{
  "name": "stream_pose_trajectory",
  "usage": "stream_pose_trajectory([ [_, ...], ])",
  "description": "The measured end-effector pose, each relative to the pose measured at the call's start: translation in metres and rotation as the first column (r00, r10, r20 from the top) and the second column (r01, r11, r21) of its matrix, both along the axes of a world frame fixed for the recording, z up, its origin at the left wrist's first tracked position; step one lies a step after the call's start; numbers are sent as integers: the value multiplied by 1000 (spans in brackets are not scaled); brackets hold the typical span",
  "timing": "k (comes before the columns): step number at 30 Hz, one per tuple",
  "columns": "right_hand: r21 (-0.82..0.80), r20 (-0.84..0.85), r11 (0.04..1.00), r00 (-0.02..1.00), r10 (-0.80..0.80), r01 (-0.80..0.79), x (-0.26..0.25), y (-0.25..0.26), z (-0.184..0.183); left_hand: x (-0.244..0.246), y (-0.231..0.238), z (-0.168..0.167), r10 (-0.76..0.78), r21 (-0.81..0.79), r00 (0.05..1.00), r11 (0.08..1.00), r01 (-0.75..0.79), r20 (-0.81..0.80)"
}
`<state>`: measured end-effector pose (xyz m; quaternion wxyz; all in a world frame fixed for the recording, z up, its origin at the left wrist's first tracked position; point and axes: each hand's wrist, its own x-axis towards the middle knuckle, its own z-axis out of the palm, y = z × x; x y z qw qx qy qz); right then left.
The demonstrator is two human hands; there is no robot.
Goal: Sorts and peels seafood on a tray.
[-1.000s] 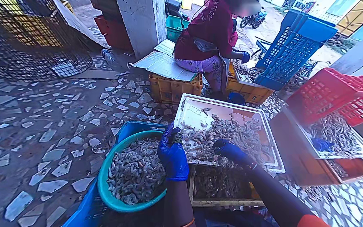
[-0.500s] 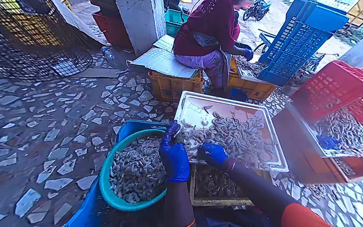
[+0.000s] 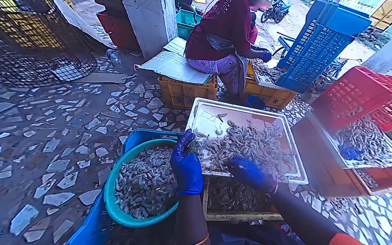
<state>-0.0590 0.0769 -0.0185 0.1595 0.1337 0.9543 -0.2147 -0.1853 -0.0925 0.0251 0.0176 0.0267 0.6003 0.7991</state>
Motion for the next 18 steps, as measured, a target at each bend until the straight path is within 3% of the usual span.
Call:
stream_pose_trajectory([
  [2, 80, -100, 980, 977, 187, -180, -11, -18, -18, 4, 2, 0, -15, -7, 1000, 1000, 15, 2],
  [5, 182, -9, 923, 938, 347, -339, -26, -30, -30, 4, 5, 1, -25, -1, 1000, 1000, 25, 6],
  [11, 246, 153, 898, 929, 337, -366, -36, -36, -19, 0, 2, -1, -10, 6, 1000, 1000, 10, 20],
  [14, 241, 204, 905, 930, 305, -350, -35, -32, -14, -3, 1, -10, 10, 18, 996, 1000, -8, -86],
  [15, 244, 223, 907, 930, 292, -343, -32, -29, -12, 1, -1, 1, 28, 16, 992, 1000, -26, -124],
  [16, 240, 234, 911, 931, 280, -335, -28, -26, -10, 11, -7, 40, -3, -48, 998, 999, 0, -60],
  [17, 238, 234, 915, 934, 271, -326, -23, -23, -8, 19, -24, 115, -174, -167, 949, 960, 222, 262],
  [18, 238, 237, 917, 935, 265, -320, -18, -21, -5, 26, -28, 161, -188, -186, 894, 941, 283, 406],
])
